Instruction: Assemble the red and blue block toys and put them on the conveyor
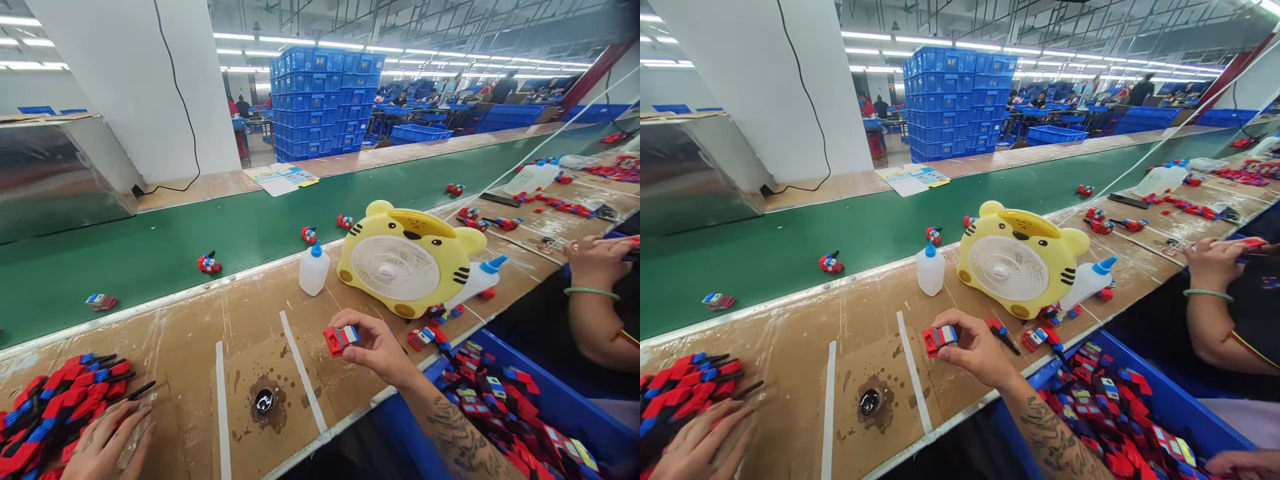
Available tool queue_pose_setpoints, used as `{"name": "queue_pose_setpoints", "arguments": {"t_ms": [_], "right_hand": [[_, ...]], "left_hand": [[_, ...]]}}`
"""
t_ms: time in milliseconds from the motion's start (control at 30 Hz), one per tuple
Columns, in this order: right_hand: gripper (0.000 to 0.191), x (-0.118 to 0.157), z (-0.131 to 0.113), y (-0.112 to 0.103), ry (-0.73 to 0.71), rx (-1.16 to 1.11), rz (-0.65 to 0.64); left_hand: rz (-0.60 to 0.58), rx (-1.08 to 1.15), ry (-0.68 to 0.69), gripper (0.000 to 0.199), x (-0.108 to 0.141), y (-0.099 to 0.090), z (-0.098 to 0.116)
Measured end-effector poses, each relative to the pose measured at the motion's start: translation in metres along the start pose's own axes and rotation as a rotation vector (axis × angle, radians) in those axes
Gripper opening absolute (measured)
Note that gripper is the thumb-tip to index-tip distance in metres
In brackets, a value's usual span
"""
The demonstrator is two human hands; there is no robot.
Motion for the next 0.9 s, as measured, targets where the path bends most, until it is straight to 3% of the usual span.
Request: {"name": "queue_pose_setpoints", "arguments": {"t_ms": [233,333,433,567,700,900], "right_hand": [[0.042,0.018,0.026,0.041,0.258,-0.543,0.017],[0.044,0.024,0.033,0.054,0.337,-0.681,0.028],[0.039,0.029,0.041,0.067,0.426,-0.833,0.037],[0.031,0.03,0.05,0.082,0.462,-0.976,0.08],[0.028,0.028,0.049,0.098,0.475,-1.087,0.046],[0.031,0.027,0.045,0.103,0.461,-1.098,0.039]], "left_hand": [[0.119,-0.001,0.004,0.015,0.013,0.019,0.032],[0.104,0.043,-0.044,0.015,0.015,0.03,0.036],[0.134,0.106,-0.098,0.013,0.017,0.03,0.034],[0.142,0.145,-0.103,0.011,0.017,0.028,0.034],[0.118,0.127,-0.117,0.015,0.019,0.031,0.031],[0.104,0.121,-0.119,0.02,0.021,0.034,0.03]]}}
Point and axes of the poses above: each hand's wrist, its own x-axis away from the middle knuckle, its own y-axis out of the palm, z = x × y, the point moved 9 cm from there along -x, towards the middle knuckle, and after that the axes turned 3 degrees about z, right-handed, at the moved point
